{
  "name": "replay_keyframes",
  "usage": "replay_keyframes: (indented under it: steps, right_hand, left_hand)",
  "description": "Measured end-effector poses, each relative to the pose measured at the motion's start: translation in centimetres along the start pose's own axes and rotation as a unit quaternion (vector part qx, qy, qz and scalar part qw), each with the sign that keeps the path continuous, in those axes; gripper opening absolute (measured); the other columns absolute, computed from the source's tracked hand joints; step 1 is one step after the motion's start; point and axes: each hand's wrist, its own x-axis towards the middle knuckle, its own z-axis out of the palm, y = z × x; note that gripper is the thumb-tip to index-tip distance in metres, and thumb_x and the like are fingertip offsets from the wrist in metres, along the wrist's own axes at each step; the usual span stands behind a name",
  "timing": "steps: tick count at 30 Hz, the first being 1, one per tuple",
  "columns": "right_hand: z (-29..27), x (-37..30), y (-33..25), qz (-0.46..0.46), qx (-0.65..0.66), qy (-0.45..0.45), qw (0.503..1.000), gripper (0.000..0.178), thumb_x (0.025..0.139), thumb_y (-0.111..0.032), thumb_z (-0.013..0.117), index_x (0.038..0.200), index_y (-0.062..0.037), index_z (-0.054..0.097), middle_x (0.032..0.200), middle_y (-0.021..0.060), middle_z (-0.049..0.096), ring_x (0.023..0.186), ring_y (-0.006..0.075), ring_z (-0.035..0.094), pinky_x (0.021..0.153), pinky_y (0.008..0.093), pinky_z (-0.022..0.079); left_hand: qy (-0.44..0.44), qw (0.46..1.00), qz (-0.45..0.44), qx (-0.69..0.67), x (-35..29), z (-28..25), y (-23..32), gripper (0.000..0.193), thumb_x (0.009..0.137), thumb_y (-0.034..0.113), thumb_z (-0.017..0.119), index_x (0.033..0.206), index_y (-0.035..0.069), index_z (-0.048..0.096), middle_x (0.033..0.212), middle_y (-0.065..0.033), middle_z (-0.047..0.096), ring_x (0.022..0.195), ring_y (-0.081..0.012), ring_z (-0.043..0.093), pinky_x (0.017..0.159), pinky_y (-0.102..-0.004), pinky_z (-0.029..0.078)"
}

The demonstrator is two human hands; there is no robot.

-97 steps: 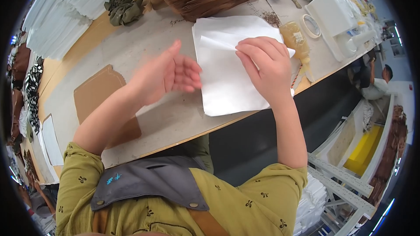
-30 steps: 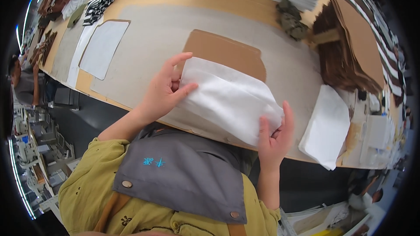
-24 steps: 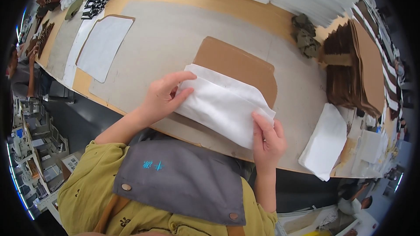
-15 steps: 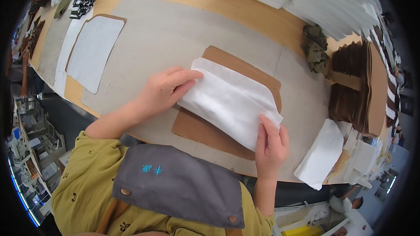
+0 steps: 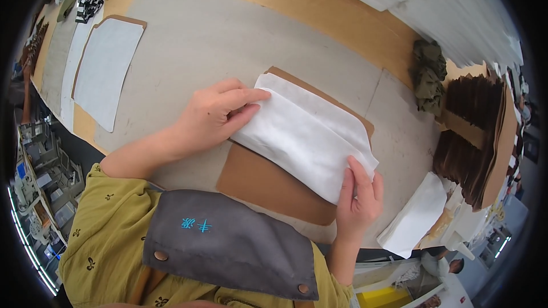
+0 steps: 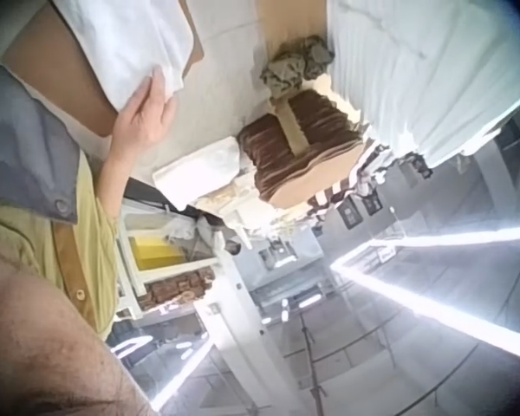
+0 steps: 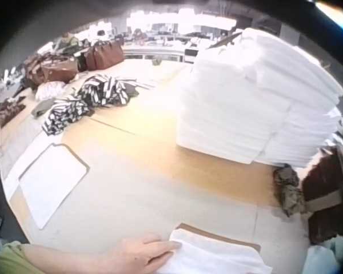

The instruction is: Applying adhesive to a leather piece and adhering a protective lining sheet.

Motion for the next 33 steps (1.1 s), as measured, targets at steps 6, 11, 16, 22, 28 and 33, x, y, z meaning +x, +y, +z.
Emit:
replay_keyframes:
  steps: [6, 11, 16, 22, 28, 33]
  right_hand:
    - [-0.09, 0.02, 0.24, 0.011, -0.015, -0.012, 1.000, 0.023, 0.089, 0.005, 0.070, 0.110, -0.0026, 0.076, 0.095, 0.0117, 0.071, 0.081, 0.0226, 0.065, 0.070, 0.0301, 0.052]
    - [-0.39, -0.01, 0.30, 0.026, -0.015, -0.015, 0.999, 0.022, 0.090, 0.004, 0.070, 0.109, -0.0021, 0.076, 0.095, 0.0119, 0.071, 0.083, 0.0226, 0.065, 0.071, 0.0300, 0.052]
    - [-0.28, 0.16, 0.12, 0.039, -0.014, -0.014, 0.999, 0.021, 0.090, 0.004, 0.070, 0.109, -0.0018, 0.076, 0.095, 0.0118, 0.071, 0.083, 0.0226, 0.065, 0.071, 0.0299, 0.052]
    - [-0.19, 0.44, 0.46, 0.021, -0.016, -0.009, 1.000, 0.021, 0.089, 0.004, 0.070, 0.109, -0.0015, 0.076, 0.094, 0.0119, 0.072, 0.082, 0.0226, 0.065, 0.070, 0.0300, 0.052]
    - [0.00, 0.49, 0.81, 0.006, -0.018, -0.008, 1.000, 0.021, 0.089, 0.004, 0.070, 0.109, -0.0014, 0.076, 0.094, 0.0117, 0.072, 0.082, 0.0226, 0.064, 0.069, 0.0301, 0.051]
    - [0.22, 0.52, 0.97, 0.005, -0.017, -0.008, 1.000, 0.021, 0.090, 0.004, 0.070, 0.110, -0.0015, 0.076, 0.094, 0.0116, 0.071, 0.081, 0.0222, 0.065, 0.069, 0.0298, 0.051]
  left_hand:
    - [-0.001, 1.000, 0.000, 0.000, 0.13, 0.10, 0.10, 0.025, 0.090, 0.001, 0.069, 0.114, 0.007, 0.073, 0.089, -0.0075, 0.066, 0.070, -0.0189, 0.063, 0.061, -0.0309, 0.051]
    - [-0.002, 1.000, 0.003, -0.008, -0.05, 0.53, 0.01, 0.025, 0.090, 0.001, 0.069, 0.114, 0.007, 0.073, 0.089, -0.0077, 0.066, 0.069, -0.0191, 0.063, 0.061, -0.0311, 0.052]
    - [-0.004, 1.000, -0.002, -0.015, 0.02, 0.49, 0.00, 0.025, 0.090, 0.001, 0.069, 0.114, 0.006, 0.073, 0.090, -0.0082, 0.066, 0.070, -0.0197, 0.063, 0.061, -0.0308, 0.052]
    - [0.002, 1.000, -0.002, -0.008, 0.24, 0.67, -0.14, 0.024, 0.091, 0.003, 0.069, 0.114, 0.006, 0.073, 0.090, -0.0081, 0.066, 0.069, -0.0195, 0.063, 0.061, -0.0310, 0.051]
    - [-0.007, 1.000, -0.013, -0.014, 0.46, 0.52, -0.19, 0.024, 0.091, 0.004, 0.068, 0.114, 0.006, 0.073, 0.089, -0.0080, 0.066, 0.069, -0.0191, 0.062, 0.061, -0.0308, 0.051]
    - [-0.003, 1.000, -0.012, -0.017, 0.58, 0.54, -0.25, 0.024, 0.091, 0.004, 0.068, 0.114, 0.006, 0.073, 0.089, -0.0080, 0.066, 0.068, -0.0187, 0.062, 0.060, -0.0305, 0.051]
